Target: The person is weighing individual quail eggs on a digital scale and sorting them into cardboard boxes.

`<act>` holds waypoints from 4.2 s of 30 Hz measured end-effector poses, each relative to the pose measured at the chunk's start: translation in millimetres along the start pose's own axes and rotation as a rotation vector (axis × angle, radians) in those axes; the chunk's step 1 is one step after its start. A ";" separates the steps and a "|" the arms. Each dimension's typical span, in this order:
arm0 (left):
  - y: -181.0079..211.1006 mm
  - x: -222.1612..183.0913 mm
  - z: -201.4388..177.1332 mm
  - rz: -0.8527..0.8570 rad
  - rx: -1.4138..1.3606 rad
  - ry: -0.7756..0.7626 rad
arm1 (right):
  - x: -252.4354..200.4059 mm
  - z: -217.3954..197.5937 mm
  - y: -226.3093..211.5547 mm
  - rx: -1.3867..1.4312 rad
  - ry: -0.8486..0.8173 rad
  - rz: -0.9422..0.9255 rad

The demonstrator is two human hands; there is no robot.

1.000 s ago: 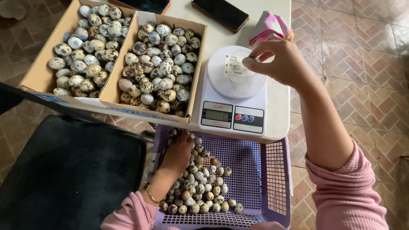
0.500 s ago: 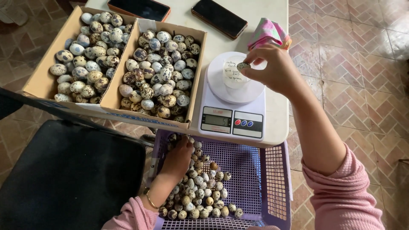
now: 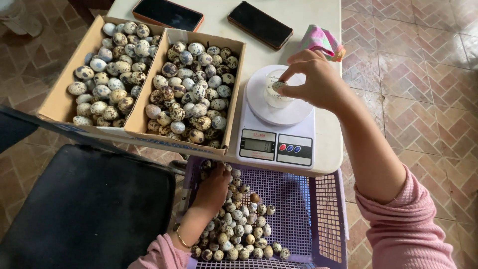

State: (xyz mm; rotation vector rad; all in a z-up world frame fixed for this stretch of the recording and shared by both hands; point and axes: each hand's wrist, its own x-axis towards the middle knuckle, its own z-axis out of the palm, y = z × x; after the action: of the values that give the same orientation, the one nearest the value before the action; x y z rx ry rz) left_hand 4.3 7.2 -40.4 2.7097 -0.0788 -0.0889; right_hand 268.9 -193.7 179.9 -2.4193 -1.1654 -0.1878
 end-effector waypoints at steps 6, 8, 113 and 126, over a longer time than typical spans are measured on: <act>-1.5 0.0 2.1 -0.007 -0.008 0.005 | 3.9 -2.2 -7.0 -0.008 -0.063 0.050; -0.3 -0.2 0.2 -0.002 -0.011 0.009 | 4.8 -2.4 -6.1 -0.014 -0.069 0.043; 10.3 -4.4 -36.9 0.013 -0.225 -0.084 | -38.2 -22.6 -15.8 0.101 0.129 -0.112; -48.0 15.7 59.1 0.147 0.120 -0.005 | -148.3 3.5 -79.0 -0.066 0.327 -0.037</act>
State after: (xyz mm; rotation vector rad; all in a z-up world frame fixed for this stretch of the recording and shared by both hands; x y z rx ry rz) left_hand 17.5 25.1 -114.9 2.8135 -0.2927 -0.0490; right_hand 113.8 -254.3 157.6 -2.3103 -1.0669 -0.6173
